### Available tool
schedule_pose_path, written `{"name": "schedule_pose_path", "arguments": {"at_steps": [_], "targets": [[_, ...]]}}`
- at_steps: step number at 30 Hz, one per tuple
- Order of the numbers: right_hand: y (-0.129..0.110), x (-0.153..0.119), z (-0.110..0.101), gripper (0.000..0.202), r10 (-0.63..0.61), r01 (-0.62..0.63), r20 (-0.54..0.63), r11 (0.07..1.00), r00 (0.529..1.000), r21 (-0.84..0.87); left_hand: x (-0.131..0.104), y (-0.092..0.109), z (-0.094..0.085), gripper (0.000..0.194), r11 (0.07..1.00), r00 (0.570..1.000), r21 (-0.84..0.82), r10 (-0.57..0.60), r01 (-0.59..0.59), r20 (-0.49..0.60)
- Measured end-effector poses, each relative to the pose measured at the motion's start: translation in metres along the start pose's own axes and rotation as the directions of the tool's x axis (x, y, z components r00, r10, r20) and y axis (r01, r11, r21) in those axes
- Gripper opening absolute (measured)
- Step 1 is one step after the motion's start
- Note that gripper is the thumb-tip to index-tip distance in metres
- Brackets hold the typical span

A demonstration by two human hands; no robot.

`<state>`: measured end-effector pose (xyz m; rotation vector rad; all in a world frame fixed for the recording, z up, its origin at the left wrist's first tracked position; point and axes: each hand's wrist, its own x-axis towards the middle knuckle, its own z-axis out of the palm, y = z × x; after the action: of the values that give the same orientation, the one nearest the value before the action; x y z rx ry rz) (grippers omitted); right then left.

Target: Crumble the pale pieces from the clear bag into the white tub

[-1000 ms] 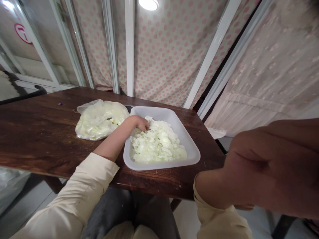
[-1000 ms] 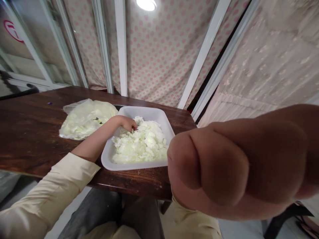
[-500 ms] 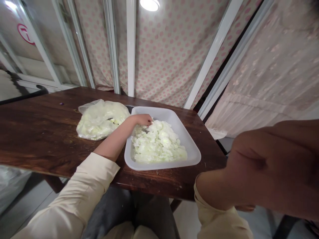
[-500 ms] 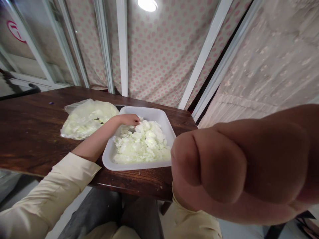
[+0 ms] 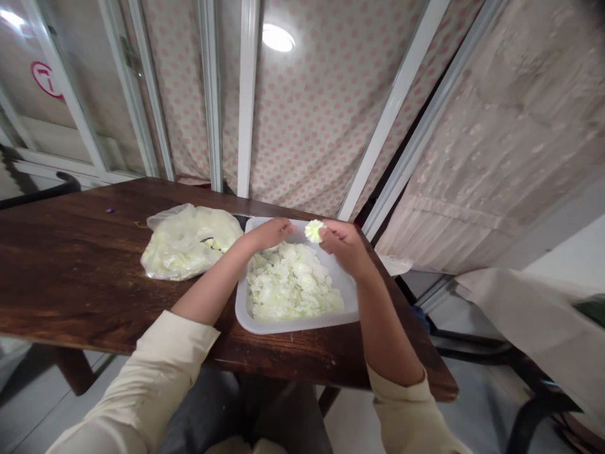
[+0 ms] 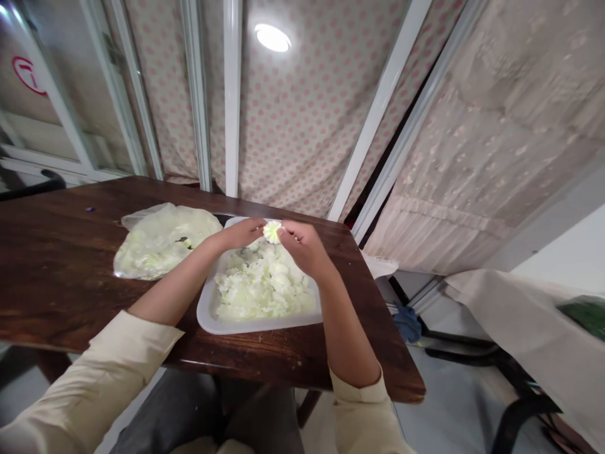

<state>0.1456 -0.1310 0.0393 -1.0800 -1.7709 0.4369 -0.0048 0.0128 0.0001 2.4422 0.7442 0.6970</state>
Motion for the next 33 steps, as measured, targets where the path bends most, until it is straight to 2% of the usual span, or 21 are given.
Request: {"name": "schedule_pose_path", "arguments": {"at_steps": [1, 4, 6, 8, 9, 14, 17, 20, 24, 29, 33], "targets": [[0.015, 0.002, 0.002, 0.035, 0.021, -0.020, 0.008, 0.997, 1.000, -0.073, -0.006, 0.012, -0.002, 0.045, 0.995, 1.000, -0.101, 0.008, -0.009, -0.008], [0.046, 0.001, 0.005, 0.036, 0.052, -0.054, -0.016, 0.982, 0.999, -0.180, -0.019, 0.042, 0.001, 0.048, 0.926, 0.997, -0.378, 0.029, 0.003, 0.078], [0.053, -0.003, 0.006, 0.038, 0.037, -0.036, 0.004, 0.980, 0.999, -0.197, -0.022, 0.050, 0.007, 0.035, 0.903, 0.998, -0.426, 0.069, -0.064, -0.004], [0.054, -0.007, 0.006, 0.040, 0.012, -0.009, 0.014, 0.979, 1.000, -0.206, -0.022, 0.049, 0.015, 0.029, 0.909, 0.991, -0.408, 0.039, -0.087, -0.125], [0.055, -0.009, 0.006, 0.040, 0.004, -0.003, 0.004, 0.977, 1.000, -0.212, -0.021, 0.047, 0.018, 0.027, 0.912, 0.988, -0.400, 0.033, -0.091, -0.150], [0.065, -0.012, 0.007, 0.027, 0.043, -0.058, -0.087, 0.981, 0.995, -0.186, -0.023, 0.039, 0.026, 0.019, 0.931, 0.975, -0.332, 0.083, -0.149, -0.207], [0.068, -0.009, 0.008, 0.025, -0.020, -0.008, -0.124, 0.975, 0.992, -0.220, -0.026, 0.043, 0.026, 0.017, 0.959, 0.965, -0.241, 0.088, -0.150, -0.248], [0.067, -0.005, 0.009, 0.024, -0.101, 0.062, -0.115, 0.951, 0.988, -0.302, -0.026, 0.044, 0.027, 0.015, 0.972, 0.965, -0.185, 0.096, -0.144, -0.246], [0.067, -0.002, 0.009, 0.026, -0.141, 0.096, -0.092, 0.919, 0.986, -0.382, -0.025, 0.038, 0.029, 0.019, 0.978, 0.963, -0.119, 0.139, -0.169, -0.230], [0.070, -0.004, 0.010, 0.036, -0.102, 0.031, -0.183, 0.934, 0.978, -0.356, -0.025, 0.035, 0.030, 0.022, 0.972, 0.948, -0.148, 0.133, -0.181, -0.288], [0.071, -0.006, 0.009, 0.041, -0.040, -0.039, -0.276, 0.960, 0.960, -0.276, -0.025, 0.035, 0.029, 0.021, 0.965, 0.954, -0.201, 0.105, -0.166, -0.281]]}}
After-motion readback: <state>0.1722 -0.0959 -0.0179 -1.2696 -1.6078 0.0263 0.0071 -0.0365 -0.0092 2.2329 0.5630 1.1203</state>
